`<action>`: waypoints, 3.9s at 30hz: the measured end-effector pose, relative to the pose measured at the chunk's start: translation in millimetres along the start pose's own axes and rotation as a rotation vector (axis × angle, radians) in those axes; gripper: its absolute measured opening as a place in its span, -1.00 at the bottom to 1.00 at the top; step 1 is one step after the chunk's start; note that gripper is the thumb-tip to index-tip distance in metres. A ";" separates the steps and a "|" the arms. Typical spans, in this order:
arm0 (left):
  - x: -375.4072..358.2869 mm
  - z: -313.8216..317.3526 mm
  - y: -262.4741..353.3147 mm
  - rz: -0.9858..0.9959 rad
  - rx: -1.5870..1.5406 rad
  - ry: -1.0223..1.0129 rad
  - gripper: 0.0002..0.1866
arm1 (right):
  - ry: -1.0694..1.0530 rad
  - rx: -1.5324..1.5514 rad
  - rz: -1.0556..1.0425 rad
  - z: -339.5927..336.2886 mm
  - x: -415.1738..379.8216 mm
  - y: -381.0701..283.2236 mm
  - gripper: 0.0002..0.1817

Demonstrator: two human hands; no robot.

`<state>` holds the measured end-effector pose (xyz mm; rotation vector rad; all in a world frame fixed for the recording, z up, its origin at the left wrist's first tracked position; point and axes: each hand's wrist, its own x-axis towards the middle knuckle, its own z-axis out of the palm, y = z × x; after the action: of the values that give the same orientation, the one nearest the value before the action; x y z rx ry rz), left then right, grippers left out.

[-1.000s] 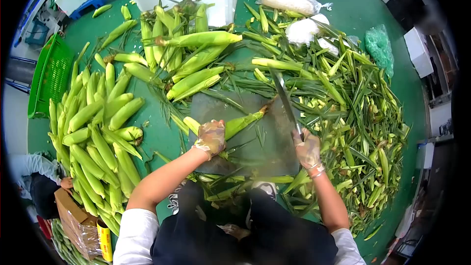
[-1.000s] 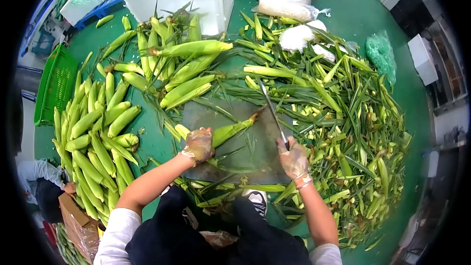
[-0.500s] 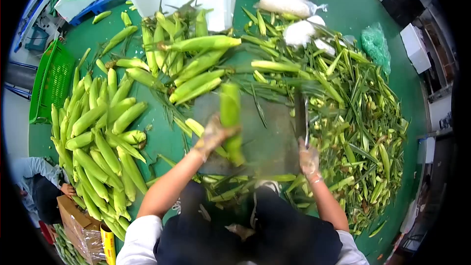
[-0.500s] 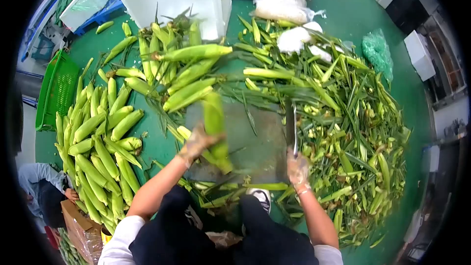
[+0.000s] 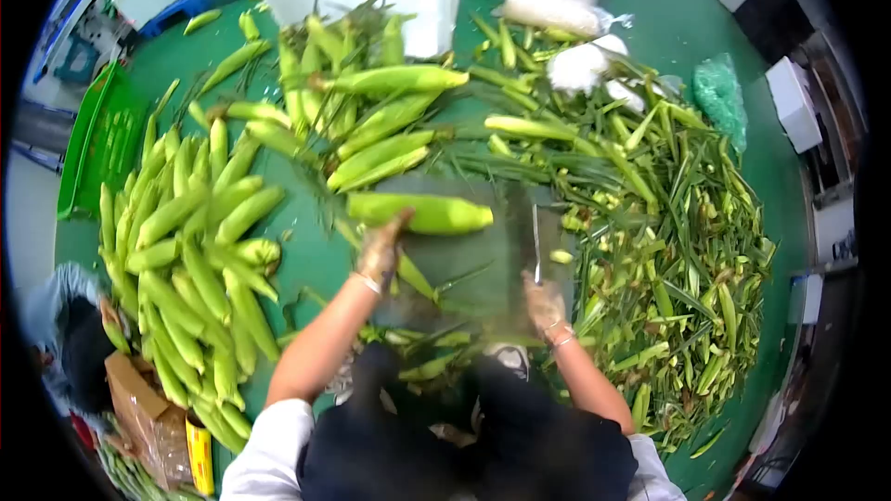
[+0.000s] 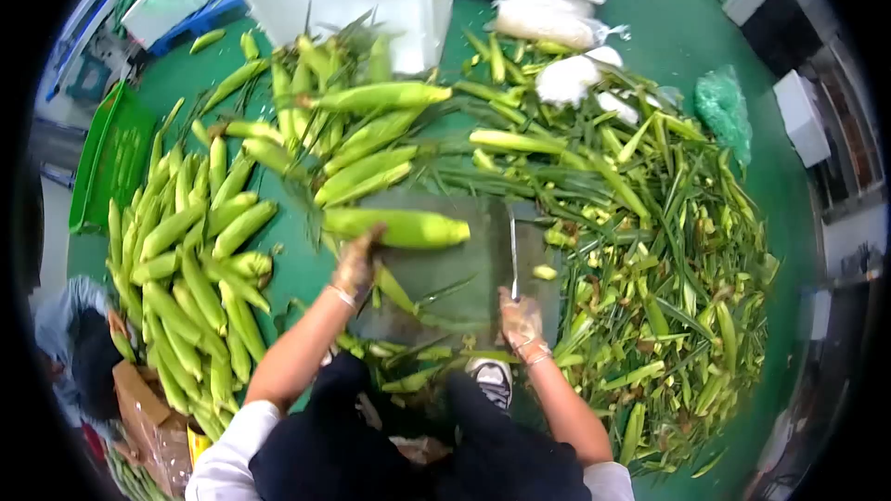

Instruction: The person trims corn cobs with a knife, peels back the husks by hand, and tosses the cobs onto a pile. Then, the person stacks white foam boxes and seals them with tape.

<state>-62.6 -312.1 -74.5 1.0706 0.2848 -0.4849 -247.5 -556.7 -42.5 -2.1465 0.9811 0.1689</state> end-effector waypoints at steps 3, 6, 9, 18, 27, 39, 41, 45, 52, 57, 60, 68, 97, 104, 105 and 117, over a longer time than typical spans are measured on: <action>-57.7 -61.6 77.3 0.196 0.156 0.122 -0.50 | -0.050 0.008 0.001 -12.2 -32.1 -28.3 -0.50; -111.7 -213.3 143.9 0.377 -0.002 0.352 -0.46 | -0.348 -0.125 -0.391 27.0 -46.9 -27.0 -0.52; -187.6 -315.5 234.5 0.582 -0.245 0.565 -0.53 | -0.592 -0.197 -0.531 87.8 -56.0 -58.1 -0.46; -77.6 -213.3 174.5 0.859 1.134 0.407 -0.65 | -0.032 -0.048 0.073 -15.7 37.2 109.6 -0.54; 105.1 -53.4 82.8 0.403 1.836 0.206 -0.43 | 0.360 -0.327 0.230 -174.4 74.0 164.8 -0.66; -80.5 45.2 112.0 0.044 1.014 -0.180 -0.36 | 0.211 -0.459 -0.276 -10.5 -13.8 44.6 -0.73; -100.5 50.0 111.8 0.262 0.968 -0.256 -0.31 | 0.252 -0.464 -0.422 -8.0 -7.5 29.2 -0.71; -134.9 63.3 117.1 0.334 0.989 -0.182 -0.28 | 0.185 0.047 -0.789 -30.2 -33.1 -88.0 -0.69; -151.2 59.7 102.3 0.534 1.096 -0.150 -0.24 | -0.372 0.255 -0.565 -39.7 -60.9 -194.4 -0.74; -151.6 56.4 89.5 0.666 1.087 -0.059 -0.25 | -0.382 0.178 -0.752 -29.4 -52.2 -195.0 -0.82; -148.4 56.4 85.2 0.862 1.150 -0.038 -0.24 | -0.394 0.184 -0.631 -24.1 -50.5 -200.8 -0.82; -151.6 64.9 82.8 0.525 0.988 0.000 -0.36 | -0.217 0.153 -0.807 -19.0 -44.6 -188.0 -0.87; -148.0 65.5 105.6 0.633 1.300 0.005 -0.37 | -0.101 0.175 -0.823 -10.7 -50.4 -208.4 -0.62; -163.1 65.1 123.9 0.761 1.358 0.165 -0.41 | -0.188 0.307 -0.780 5.6 -58.3 -223.9 -0.58; -165.1 63.5 126.3 0.599 1.298 0.110 -0.35 | -0.221 0.350 -0.761 8.7 -57.2 -223.8 -0.57; -170.1 40.1 132.2 0.415 1.386 0.065 -0.47 | -0.411 0.328 -0.635 10.5 -57.4 -224.2 -0.59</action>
<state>-141.8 -255.4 121.7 2.4265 -0.3012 -0.2200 -129.8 -421.3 104.1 -1.9061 0.0643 0.1177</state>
